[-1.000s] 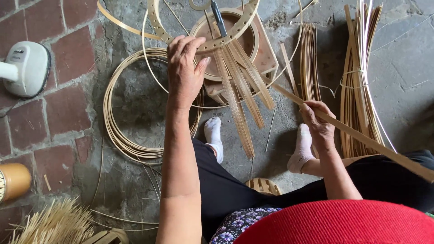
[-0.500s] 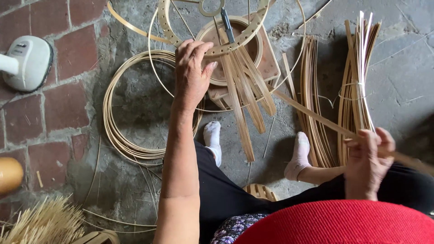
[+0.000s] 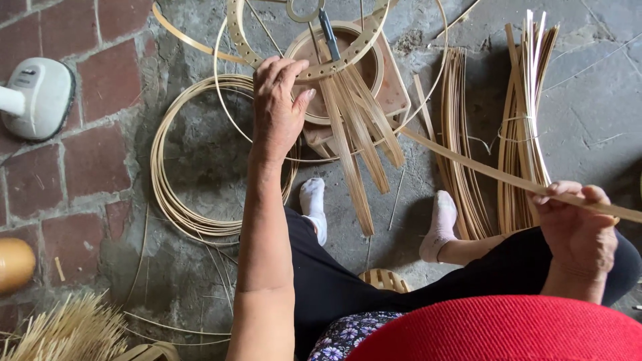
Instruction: Weaving thin bamboo strips into a circular wooden frame to assemble a craft item.
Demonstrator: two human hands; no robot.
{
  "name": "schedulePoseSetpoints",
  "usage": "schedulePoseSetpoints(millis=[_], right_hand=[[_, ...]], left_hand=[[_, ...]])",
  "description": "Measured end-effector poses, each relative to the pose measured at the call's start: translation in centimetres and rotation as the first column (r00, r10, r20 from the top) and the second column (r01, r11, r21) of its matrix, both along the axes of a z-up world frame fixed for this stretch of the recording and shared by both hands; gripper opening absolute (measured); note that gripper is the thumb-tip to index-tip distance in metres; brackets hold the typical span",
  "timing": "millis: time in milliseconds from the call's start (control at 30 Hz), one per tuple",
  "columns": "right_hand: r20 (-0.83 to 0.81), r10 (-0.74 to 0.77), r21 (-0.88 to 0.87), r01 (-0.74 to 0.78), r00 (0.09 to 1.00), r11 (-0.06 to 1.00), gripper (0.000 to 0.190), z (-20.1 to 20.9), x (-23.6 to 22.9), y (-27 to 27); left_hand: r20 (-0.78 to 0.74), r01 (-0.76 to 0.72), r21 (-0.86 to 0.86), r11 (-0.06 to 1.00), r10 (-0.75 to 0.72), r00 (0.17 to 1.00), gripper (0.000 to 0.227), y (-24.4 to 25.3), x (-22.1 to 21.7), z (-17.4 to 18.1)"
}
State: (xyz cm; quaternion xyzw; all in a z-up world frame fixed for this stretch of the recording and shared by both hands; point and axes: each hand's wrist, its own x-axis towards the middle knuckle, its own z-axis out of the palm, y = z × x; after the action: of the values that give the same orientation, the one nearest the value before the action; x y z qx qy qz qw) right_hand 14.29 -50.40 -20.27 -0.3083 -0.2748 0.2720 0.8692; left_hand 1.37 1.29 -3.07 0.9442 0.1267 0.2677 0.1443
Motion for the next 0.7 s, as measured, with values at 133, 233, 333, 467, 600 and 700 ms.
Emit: schedulePoseSetpoints(millis=[133,233,333,467,600,700], right_hand=[[0.052,-0.07,0.016,0.069,0.996,0.997,0.03,0.4,0.6,1.8],[0.218,-0.144,0.015,0.144,0.965,0.989,0.028,-0.7,2.3,3.4],[0.369,-0.059,-0.058,0.086,0.928,0.995,0.027,4.6,3.1,8.0],[0.209,-0.021,-0.279,0.08,0.978,0.957,0.023,9.3,2.5,13.9],[0.192,-0.014,-0.561,0.121,0.981,0.819,0.033,13.1,1.0,19.6],[0.179,-0.032,-0.543,0.126,0.983,0.83,0.033,14.0,0.5,21.9]], left_hand=[[0.004,0.002,-0.001,1.0,-0.002,1.0,0.049,0.0,0.2,0.3],[0.018,0.009,0.002,1.0,-0.009,1.0,0.049,0.2,0.0,-0.5],[0.025,0.006,0.008,1.0,-0.006,1.0,0.049,-0.1,0.3,0.7],[0.001,0.002,-0.002,1.0,-0.002,1.0,0.049,-0.1,0.1,0.6],[-0.002,-0.007,0.021,1.0,0.007,1.0,0.047,0.0,0.2,0.2],[0.003,-0.009,0.03,1.0,0.009,1.0,0.046,-0.1,0.2,0.7]])
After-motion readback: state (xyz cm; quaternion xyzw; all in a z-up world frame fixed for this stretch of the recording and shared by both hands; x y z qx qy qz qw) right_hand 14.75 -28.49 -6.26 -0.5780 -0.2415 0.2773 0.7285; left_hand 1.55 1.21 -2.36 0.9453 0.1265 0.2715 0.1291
